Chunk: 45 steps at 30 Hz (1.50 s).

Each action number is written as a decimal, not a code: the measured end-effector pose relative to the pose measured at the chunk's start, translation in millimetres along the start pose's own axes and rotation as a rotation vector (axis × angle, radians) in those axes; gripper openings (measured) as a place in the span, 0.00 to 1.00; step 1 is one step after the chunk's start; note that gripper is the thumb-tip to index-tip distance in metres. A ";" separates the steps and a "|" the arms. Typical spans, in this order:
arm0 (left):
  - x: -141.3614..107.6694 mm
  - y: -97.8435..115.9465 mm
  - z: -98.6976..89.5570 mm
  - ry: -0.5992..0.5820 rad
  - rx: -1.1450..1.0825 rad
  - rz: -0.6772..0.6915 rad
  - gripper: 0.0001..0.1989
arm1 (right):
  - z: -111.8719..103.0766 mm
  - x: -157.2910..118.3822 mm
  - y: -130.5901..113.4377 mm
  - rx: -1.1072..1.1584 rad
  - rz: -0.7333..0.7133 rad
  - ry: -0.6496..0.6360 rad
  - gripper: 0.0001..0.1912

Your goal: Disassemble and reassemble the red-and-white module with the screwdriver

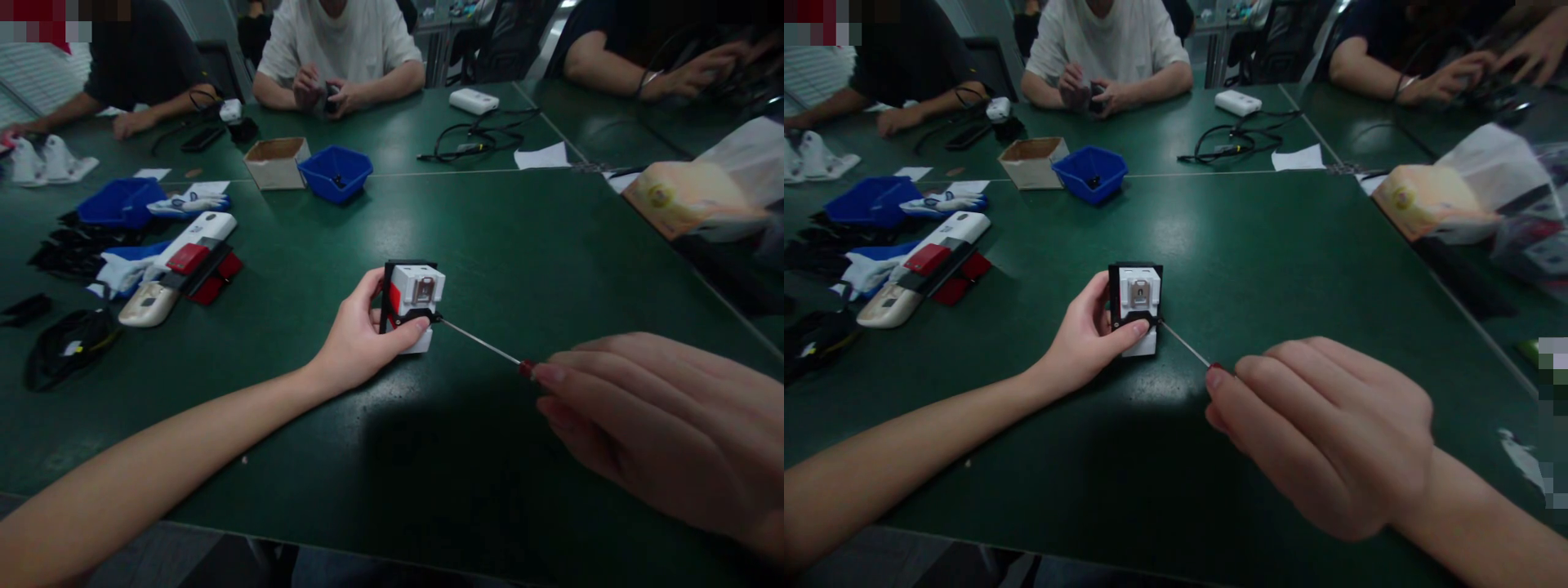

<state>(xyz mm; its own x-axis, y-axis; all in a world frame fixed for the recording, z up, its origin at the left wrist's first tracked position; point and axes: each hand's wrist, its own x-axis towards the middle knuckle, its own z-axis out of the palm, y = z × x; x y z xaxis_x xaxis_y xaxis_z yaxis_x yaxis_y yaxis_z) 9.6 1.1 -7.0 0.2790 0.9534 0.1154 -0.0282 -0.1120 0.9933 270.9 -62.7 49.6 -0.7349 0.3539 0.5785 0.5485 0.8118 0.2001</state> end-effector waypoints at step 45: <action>-2.5 3.4 2.2 -0.040 0.004 -0.032 0.30 | -5.0 7.3 -1.7 0.030 -0.038 0.022 0.06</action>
<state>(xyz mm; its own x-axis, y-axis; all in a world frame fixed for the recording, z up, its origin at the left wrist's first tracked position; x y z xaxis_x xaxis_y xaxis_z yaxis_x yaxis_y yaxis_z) 10.9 -2.3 -3.8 0.3174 0.9446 0.0835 -0.0147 -0.0831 0.9964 266.6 -63.8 57.4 -0.7455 0.3126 0.5886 0.5081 0.8382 0.1983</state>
